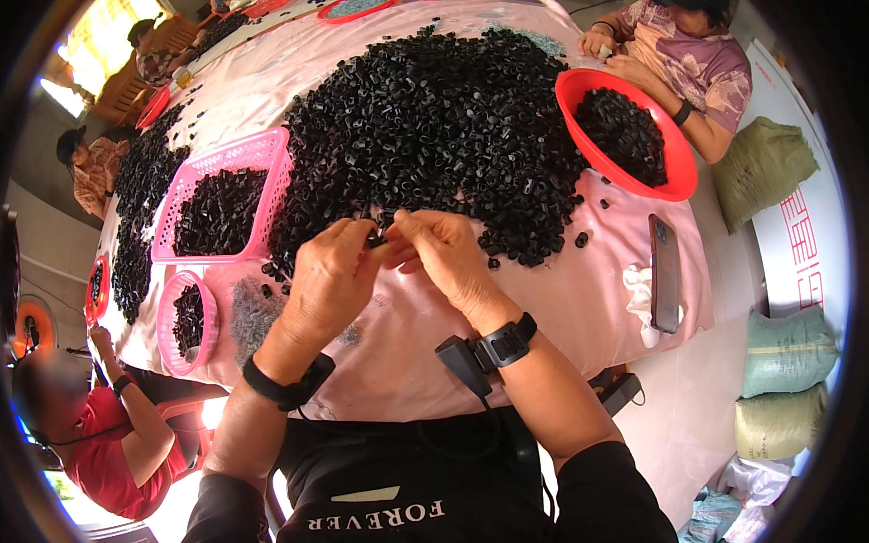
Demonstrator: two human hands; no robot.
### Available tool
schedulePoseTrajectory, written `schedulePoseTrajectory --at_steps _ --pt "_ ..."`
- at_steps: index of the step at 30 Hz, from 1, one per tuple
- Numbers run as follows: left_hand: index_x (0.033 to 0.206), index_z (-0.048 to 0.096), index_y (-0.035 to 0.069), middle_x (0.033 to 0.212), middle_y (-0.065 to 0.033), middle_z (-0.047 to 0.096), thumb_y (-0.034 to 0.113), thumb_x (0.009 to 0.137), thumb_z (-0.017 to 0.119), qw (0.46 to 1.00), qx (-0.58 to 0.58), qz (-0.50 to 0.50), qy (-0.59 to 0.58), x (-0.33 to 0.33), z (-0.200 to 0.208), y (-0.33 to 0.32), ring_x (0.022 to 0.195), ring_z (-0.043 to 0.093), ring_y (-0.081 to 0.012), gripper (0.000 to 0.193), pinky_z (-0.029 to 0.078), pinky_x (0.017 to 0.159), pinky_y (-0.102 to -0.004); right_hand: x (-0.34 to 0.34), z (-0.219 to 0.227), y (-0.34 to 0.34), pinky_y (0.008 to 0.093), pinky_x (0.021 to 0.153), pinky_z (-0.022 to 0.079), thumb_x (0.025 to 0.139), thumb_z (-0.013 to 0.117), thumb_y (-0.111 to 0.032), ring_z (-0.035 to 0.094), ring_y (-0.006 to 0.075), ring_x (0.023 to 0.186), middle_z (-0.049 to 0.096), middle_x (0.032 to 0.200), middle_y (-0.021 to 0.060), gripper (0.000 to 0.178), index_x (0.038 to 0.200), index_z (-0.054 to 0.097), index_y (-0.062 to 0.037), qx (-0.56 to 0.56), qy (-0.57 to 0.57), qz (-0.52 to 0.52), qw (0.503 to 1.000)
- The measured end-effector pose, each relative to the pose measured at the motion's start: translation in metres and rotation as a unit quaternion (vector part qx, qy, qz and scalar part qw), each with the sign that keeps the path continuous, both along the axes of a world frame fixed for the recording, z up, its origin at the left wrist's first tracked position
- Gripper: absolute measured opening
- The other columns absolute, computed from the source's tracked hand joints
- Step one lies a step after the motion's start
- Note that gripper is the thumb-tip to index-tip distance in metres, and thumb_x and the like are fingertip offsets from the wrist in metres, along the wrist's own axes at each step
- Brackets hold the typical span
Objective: Sorting and inspecting black plastic shoe components at a large assembly table with other workers.
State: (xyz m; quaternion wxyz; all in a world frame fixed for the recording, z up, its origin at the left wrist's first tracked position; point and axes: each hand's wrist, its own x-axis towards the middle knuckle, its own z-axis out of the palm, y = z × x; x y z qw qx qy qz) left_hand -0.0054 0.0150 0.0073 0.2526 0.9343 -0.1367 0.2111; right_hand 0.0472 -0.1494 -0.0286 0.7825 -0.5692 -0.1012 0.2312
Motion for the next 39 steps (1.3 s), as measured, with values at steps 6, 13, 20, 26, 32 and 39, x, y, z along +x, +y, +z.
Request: schedulePoseTrajectory --at_steps 6,13,20,26,32,39 --pt "0.106 0.066 -0.001 0.089 -0.0173 0.067 0.009 0.081 0.077 0.979 -0.032 0.201 -0.016 0.01 0.021 0.064 0.076 0.067 -0.0348 0.029 0.054 0.068 -0.0414 0.007 -0.007 -0.003 0.0236 0.063 0.054 0.104 0.059 -0.023 0.072 0.0132 0.074 0.072 0.087 0.0074 0.024 0.1 0.068 -0.0008 -0.035 -0.053 -0.138 0.988" --pt "0.107 0.067 0.0 0.099 -0.0189 0.067 0.001 0.081 0.071 0.984 0.006 0.163 -0.075 -0.008 0.013 0.081 0.091 0.066 -0.0364 0.026 0.053 0.079 -0.0431 0.006 -0.01 0.003 0.0248 0.069 0.056 0.105 0.057 -0.022 0.073 0.0145 0.086 0.072 0.096 0.0088 0.026 0.111 0.066 0.0007 -0.083 -0.074 -0.105 0.988" --pt "0.099 0.071 -0.002 0.089 -0.016 0.067 -0.008 0.084 0.063 0.995 -0.043 0.006 0.085 -0.016 -0.007 0.036 0.079 0.068 -0.0356 0.019 0.053 0.069 -0.04 0.002 -0.01 0.005 0.0258 0.075 0.059 0.107 0.05 -0.015 0.074 0.0168 0.093 0.072 0.105 0.0108 0.025 0.121 0.063 0.0006 -0.088 -0.104 -0.046 0.99" --pt "0.108 0.072 0.002 0.091 -0.0148 0.064 -0.009 0.082 0.062 0.997 0.029 -0.041 0.05 0.007 -0.016 0.022 0.088 0.065 -0.036 0.03 0.053 0.074 -0.0431 0.005 -0.013 0.004 0.0263 0.075 0.059 0.107 0.048 -0.012 0.074 0.0165 0.091 0.072 0.106 0.011 0.024 0.122 0.062 0.0013 -0.082 -0.104 -0.06 0.989" --pt "0.105 0.07 0.003 0.088 -0.0153 0.061 -0.008 0.081 0.061 0.994 0.069 -0.051 0.073 0.021 -0.019 0.015 0.086 0.064 -0.0366 0.027 0.053 0.073 -0.0449 0.006 -0.012 0.004 0.0278 0.076 0.06 0.106 0.049 -0.008 0.073 0.0166 0.09 0.072 0.103 0.0105 0.023 0.118 0.063 0.0036 -0.096 -0.12 -0.071 0.986" --pt "0.104 0.067 0.002 0.088 -0.017 0.062 -0.007 0.082 0.06 0.993 0.058 -0.048 0.089 0.028 -0.02 0.017 0.086 0.064 -0.0388 0.024 0.053 0.074 -0.0465 0.006 -0.01 0.005 0.0268 0.075 0.059 0.103 0.052 -0.004 0.073 0.0158 0.089 0.073 0.1 0.0102 0.019 0.114 0.065 0.0043 -0.097 -0.121 -0.081 0.985"
